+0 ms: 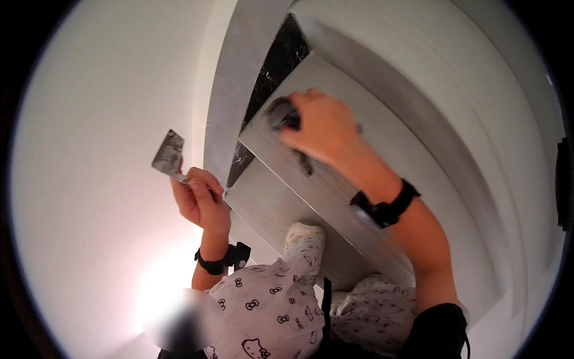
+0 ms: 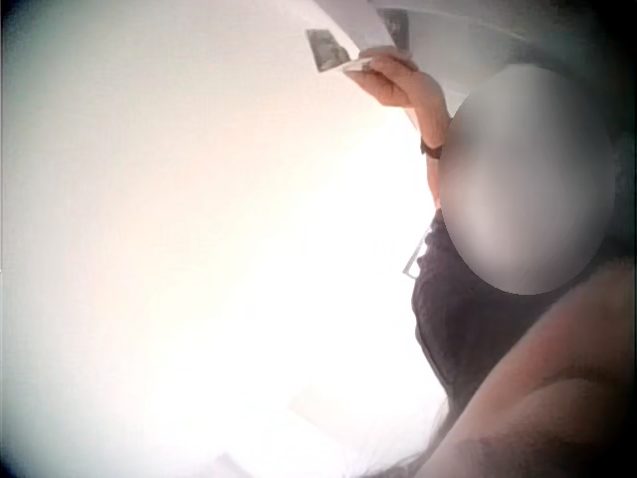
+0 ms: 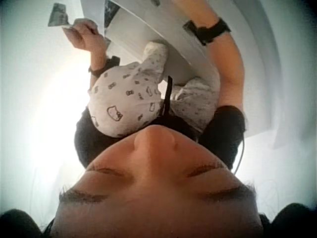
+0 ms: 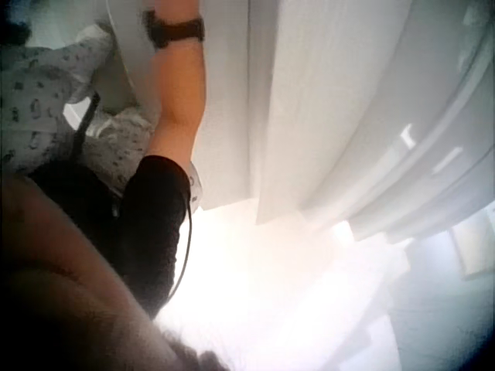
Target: The person cleans a stairwell by wiping the white stairs with a cloth and using a scraper to remove debris from the edges.
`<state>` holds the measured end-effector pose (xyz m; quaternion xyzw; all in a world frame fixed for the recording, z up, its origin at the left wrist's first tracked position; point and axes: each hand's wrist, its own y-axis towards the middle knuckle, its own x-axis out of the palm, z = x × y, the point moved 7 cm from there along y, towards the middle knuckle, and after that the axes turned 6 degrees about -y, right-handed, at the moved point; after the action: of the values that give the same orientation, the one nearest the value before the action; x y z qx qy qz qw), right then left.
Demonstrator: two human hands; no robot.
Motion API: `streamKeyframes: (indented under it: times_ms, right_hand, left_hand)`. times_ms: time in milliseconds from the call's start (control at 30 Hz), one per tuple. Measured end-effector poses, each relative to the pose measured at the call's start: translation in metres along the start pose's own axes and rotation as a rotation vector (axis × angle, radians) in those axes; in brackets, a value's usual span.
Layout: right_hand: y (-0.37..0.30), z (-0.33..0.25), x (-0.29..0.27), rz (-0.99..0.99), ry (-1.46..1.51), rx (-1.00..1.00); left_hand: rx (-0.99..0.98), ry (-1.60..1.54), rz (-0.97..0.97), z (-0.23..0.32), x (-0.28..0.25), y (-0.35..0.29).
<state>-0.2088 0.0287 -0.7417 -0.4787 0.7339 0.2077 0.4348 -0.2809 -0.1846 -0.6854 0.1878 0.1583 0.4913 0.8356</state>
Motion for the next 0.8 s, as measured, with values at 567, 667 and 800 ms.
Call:
streamKeyframes:
  times_ms: [567,667,800]
  right_hand:
    - [0.020,-0.006,0.066,0.402,-0.401,-0.123]
    - [0.023,-0.051,0.098,0.223,-0.350,-0.346]
    - [0.014,-0.072,0.112,0.149,-0.316,-0.531]
  left_hand:
    - [-0.179,0.146,-0.083,-0.029,0.002,-0.032]
    - [-0.225,0.230,-0.070,-0.029,-0.005,-0.030]
    - [-0.293,0.387,-0.105,-0.041,-0.019,-0.032]
